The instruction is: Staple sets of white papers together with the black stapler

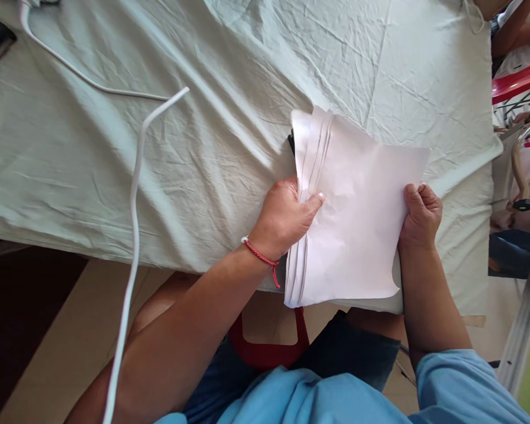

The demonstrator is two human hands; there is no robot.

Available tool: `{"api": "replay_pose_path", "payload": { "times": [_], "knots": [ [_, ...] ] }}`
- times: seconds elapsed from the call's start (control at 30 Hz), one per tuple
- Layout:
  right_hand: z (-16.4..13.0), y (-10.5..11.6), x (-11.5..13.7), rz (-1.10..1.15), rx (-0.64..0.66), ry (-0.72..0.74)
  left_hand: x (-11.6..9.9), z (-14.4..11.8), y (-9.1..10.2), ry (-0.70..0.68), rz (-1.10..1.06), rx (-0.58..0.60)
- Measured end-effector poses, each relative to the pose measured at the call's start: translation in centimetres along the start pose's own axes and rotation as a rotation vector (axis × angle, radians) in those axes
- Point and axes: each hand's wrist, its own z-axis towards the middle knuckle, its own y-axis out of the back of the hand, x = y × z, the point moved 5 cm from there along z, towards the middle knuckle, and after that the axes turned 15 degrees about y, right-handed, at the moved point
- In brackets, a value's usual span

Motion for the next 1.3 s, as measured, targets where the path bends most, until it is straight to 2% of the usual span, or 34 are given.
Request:
{"api": "replay_pose_path", "payload": {
  "times": [0.2,0.3,0.37,0.5,0.57,0.63,0.73,0.83,0.9,0.97,1.07,1.17,1.23,1.3],
  "knots": [
    [0.2,0.0,-0.2,0.020,-0.028,0.030,-0.1,0.0,0.3,0.028,-0.132,0.018],
    [0.4,-0.3,-0.1,0.046,0.020,0.031,-0.8,0.0,1.0,0.018,-0.290,0.002],
    [0.4,-0.6,-0.1,0.042,0.060,0.011,-1.2,0.2,1.9,0.002,-0.393,-0.050],
    [0.3,-0.4,0.3,0.020,0.013,0.054,-1.2,0.9,4.2,-0.006,-0.522,-0.238],
    [0.3,-0.4,0.5,0.054,0.048,0.031,-0.9,1.3,5.0,-0.006,-0.548,-0.305],
    [0.1,-0.4,0.5,0.083,0.165,-0.041,-0.6,1.6,5.4,0.006,-0.572,-0.339],
    [-0.7,-0.3,0.6,0.069,0.425,-0.177,-0.1,1.9,5.2,0.050,-0.673,-0.396],
    [-2.6,-0.6,0.2,0.045,0.751,-0.446,0.4,2.1,4.4,0.082,-0.752,-0.399],
    [-3.7,-1.3,0.1,0.066,0.842,-0.582,0.6,2.3,3.7,0.079,-0.747,-0.361],
    [-4.0,-2.4,0.3,0.134,0.760,-0.592,0.8,2.3,3.0,0.071,-0.752,-0.340],
    [-3.9,-3.8,0.7,0.204,0.433,-0.496,1.3,2.3,1.9,0.113,-0.795,-0.311],
    [-4.0,-4.3,0.8,0.157,0.159,-0.453,1.1,2.3,1.0,0.170,-0.780,-0.203],
    [-3.7,-4.1,1.2,0.126,0.067,-0.400,0.4,2.4,1.4,0.157,-0.746,-0.127],
    [-3.0,-3.6,1.8,0.117,0.026,-0.317,-0.6,2.4,2.6,0.114,-0.713,-0.073]
  ]
}}
